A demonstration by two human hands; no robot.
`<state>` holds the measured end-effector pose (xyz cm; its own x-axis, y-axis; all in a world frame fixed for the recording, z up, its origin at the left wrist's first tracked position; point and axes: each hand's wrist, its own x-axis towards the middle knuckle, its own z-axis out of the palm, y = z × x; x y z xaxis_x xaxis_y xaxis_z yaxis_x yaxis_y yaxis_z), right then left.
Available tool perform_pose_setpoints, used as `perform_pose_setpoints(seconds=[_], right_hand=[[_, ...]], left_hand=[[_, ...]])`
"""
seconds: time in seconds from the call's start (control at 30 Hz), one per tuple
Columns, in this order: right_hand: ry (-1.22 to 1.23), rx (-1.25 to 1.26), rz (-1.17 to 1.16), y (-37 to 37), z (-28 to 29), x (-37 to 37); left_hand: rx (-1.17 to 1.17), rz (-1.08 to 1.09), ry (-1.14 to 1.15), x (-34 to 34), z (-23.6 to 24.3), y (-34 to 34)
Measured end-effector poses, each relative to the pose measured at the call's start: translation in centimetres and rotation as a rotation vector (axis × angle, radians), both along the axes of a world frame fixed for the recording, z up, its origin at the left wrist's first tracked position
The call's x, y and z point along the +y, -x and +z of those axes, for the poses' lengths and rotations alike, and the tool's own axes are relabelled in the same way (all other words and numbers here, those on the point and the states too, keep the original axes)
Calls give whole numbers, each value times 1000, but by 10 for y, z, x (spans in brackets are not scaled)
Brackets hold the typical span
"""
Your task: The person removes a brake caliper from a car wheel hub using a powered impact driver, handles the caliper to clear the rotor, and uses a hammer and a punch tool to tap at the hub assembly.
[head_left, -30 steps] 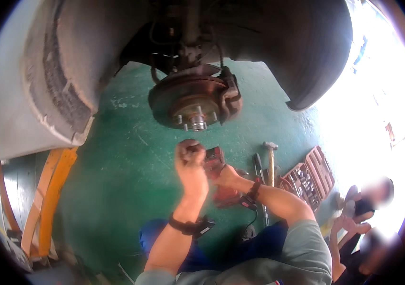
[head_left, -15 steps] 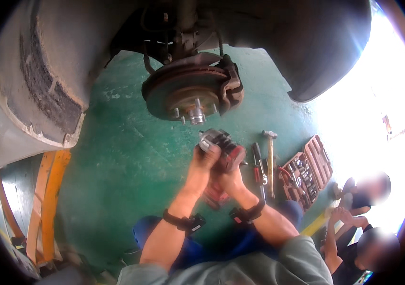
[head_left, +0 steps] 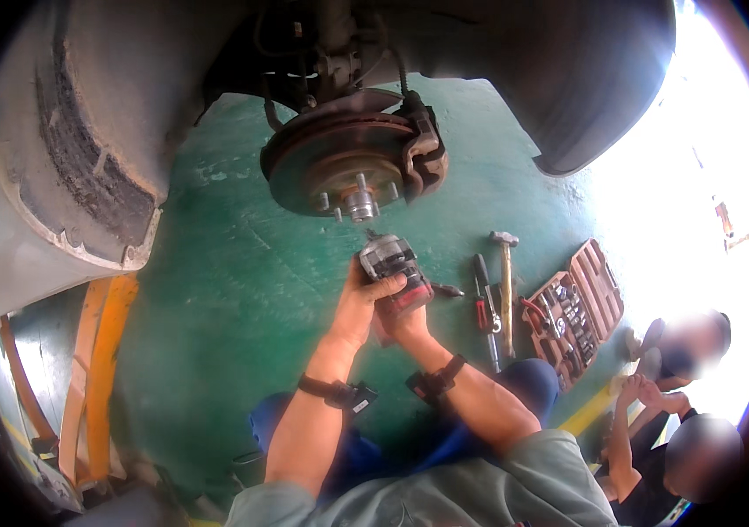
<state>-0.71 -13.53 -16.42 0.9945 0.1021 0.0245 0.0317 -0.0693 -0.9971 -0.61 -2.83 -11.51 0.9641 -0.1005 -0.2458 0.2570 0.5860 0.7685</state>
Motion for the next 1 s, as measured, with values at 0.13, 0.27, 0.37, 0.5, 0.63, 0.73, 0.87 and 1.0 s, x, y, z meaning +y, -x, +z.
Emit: perform_pose_setpoints(seconds=[0.13, 0.27, 0.37, 0.5, 0.63, 0.73, 0.87, 1.0], right_hand=[[98, -58, 17, 1, -11, 8], [427, -261, 4, -7, -30, 2], [368, -204, -3, -9, -23, 6], [317, -143, -55, -11, -28, 11], [373, -164, -47, -17, -43, 7], [627, -314, -61, -23, -41, 0], [686, -324, -177, -36, -36, -6], [549, -393, -6, -44, -32, -6]], left_hand=[[12, -2, -24, 6, -7, -2], [18, -4, -11, 14, -12, -8], [21, 24, -10, 17, -13, -9], [17, 21, 54, 19, -18, -13], [40, 18, 153, 21, -22, -16], [125, 142, 163, 12, -17, -11], [25, 282, 54, -5, -19, -2], [-89, 515, -101, -23, -17, -7]])
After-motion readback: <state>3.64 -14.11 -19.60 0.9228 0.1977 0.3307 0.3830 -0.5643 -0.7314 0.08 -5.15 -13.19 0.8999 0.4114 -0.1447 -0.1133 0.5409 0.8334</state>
